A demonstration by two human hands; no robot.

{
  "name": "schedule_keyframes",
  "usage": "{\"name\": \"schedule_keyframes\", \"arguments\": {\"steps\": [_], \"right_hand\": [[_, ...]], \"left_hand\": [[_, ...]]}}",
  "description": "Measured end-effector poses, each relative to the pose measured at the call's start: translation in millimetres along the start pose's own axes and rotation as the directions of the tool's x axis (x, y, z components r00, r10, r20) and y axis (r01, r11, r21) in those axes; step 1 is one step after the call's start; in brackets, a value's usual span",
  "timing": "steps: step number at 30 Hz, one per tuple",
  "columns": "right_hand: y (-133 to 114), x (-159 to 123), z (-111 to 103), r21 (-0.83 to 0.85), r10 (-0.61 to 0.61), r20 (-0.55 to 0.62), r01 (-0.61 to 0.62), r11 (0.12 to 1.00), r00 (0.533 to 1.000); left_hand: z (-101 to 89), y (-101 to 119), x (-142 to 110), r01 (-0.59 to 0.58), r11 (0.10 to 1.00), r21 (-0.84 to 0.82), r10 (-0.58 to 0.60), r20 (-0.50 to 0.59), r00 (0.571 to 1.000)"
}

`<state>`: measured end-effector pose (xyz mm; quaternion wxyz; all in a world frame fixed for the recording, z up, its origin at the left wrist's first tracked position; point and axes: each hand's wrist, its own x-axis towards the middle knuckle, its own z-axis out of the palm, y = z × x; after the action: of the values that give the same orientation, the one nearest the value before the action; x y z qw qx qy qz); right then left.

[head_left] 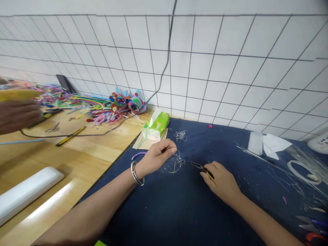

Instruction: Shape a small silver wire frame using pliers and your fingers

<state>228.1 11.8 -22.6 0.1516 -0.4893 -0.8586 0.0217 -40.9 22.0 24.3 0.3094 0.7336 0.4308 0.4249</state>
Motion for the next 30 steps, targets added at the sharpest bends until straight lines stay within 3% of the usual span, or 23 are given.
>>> {"name": "schedule_keyframes", "arguments": {"steps": [8,13,20,25,30], "right_hand": [[-3,42,3,-0.164,-0.130,0.068,0.140,0.976,0.989],[-8,55,3,-0.287,-0.267,0.063,0.273,0.918,0.962],[-8,44,3,-0.352,-0.342,-0.003,0.319,0.880,0.940],[-9,33,-10,-0.384,-0.318,-0.031,0.282,0.879,0.948],[-9,14,-23,-0.434,-0.382,-0.013,0.339,0.835,0.924]], "left_hand": [[-1.0,-8,3,0.120,0.985,-0.123,-0.131,-0.092,0.987],[-2.1,-13,4,0.151,0.972,-0.180,-0.171,-0.105,0.980],[0.0,-15,4,0.156,0.964,-0.214,-0.183,-0.110,0.977],[5.3,-16,3,0.177,0.967,-0.185,-0.195,-0.083,0.977],[10.4,-18,2,0.192,0.968,-0.160,-0.201,-0.044,0.979]]}}
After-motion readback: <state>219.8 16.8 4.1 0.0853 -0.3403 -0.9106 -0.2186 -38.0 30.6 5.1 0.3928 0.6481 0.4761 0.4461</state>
